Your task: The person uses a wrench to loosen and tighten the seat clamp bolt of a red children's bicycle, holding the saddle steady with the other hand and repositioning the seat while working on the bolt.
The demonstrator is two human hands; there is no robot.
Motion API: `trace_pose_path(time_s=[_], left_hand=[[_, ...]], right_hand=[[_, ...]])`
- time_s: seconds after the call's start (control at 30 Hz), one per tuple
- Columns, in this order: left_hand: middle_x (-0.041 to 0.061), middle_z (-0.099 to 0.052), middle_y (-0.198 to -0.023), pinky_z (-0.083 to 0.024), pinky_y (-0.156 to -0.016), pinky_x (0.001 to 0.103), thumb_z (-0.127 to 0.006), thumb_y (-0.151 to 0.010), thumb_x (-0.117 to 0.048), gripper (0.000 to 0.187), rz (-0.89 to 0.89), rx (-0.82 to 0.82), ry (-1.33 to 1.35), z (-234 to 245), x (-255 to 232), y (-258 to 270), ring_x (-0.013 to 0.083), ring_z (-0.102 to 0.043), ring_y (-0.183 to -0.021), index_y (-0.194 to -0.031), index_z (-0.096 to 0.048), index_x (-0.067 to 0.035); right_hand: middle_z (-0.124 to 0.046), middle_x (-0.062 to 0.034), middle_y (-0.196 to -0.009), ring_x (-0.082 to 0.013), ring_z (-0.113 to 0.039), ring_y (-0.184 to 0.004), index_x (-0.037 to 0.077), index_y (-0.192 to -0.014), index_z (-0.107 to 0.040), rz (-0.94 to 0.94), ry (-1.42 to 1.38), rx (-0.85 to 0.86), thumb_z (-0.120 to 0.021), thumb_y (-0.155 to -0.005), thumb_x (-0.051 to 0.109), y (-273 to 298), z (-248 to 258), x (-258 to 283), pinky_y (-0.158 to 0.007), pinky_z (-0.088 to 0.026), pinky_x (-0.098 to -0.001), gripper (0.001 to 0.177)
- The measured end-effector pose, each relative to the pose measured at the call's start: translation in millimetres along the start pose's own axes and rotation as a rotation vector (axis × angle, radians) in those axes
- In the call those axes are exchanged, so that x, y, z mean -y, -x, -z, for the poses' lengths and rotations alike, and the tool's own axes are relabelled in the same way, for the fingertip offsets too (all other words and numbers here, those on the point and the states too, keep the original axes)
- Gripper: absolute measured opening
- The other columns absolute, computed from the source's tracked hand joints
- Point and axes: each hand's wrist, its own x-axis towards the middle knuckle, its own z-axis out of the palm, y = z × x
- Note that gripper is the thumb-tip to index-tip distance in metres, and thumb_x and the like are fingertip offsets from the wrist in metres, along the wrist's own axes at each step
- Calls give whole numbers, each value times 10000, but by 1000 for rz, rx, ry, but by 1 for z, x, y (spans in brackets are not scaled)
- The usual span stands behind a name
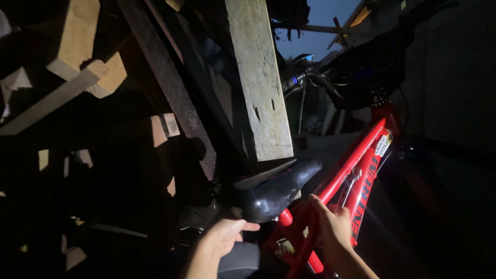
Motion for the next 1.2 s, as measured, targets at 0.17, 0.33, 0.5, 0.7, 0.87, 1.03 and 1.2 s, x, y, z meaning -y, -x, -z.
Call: trace_pose_path(time_s=[0.17,0.33,0.5,0.7,0.87,1.03,1.2], left_hand=[[144,-392,-1606,-269,-1236,547,-621,-952,-103,606,75,-89,0,18,33,-43,419,-363,-1441,-1537,-464,-107],[173,-602,-1335,-494,-1058,538,-677,-867,-101,584,-112,-210,475,36,38,-58,407,-604,-1207,-1419,-512,-5],[174,-614,-1373,-465,-1093,489,-599,-880,-311,572,-314,-552,346,45,-37,-5,383,-594,-1267,-1379,-586,-31],[175,-628,-1418,-431,-1135,430,-506,-896,-563,685,-155,-802,-242,6,-112,79,353,-581,-1339,-1332,-674,-62],[252,-647,-1358,-414,-1141,406,-461,-962,-554,636,-196,-563,-881,11,-148,38,358,-592,-1330,-1213,-742,-42],[234,-629,-1384,-417,-1138,412,-487,-956,-454,546,-96,-536,-1012,32,-126,-16,352,-583,-1340,-1247,-727,-59],[216,-612,-1410,-419,-1134,418,-514,-949,-354,476,-23,-528,-1058,34,-129,-17,345,-574,-1349,-1281,-712,-77]], right_hand=[[-635,-84,-639,-162,-532,-487,-69,-798,-745,1,-290,98,-817,-816,192,2,-17,-7,-444,-404,-341,272],[-651,-142,-724,-203,-549,-535,-93,-955,-657,105,-265,121,-805,-806,186,-16,-18,-28,-451,-430,-365,348],[-715,-202,-918,-217,-676,-681,18,-1116,-474,223,54,-44,-827,-844,293,-11,-22,-28,-567,-563,-383,524],[-739,-195,-872,-305,-750,-673,203,-1235,-502,103,131,18,-693,-891,313,21,-11,10,-582,-583,-432,409],[-758,-220,-887,-353,-770,-698,167,-1234,-527,39,226,36,-652,-938,368,32,-8,23,-631,-587,-446,379],[-759,-224,-974,-397,-756,-888,170,-1260,-488,131,359,-21,-564,-963,441,30,-15,4,-813,-566,-494,409],[-746,-224,-1040,-473,-698,-1009,168,-1234,-497,196,395,-109,-535,-972,472,27,-19,-2,-880,-531,-538,403]])
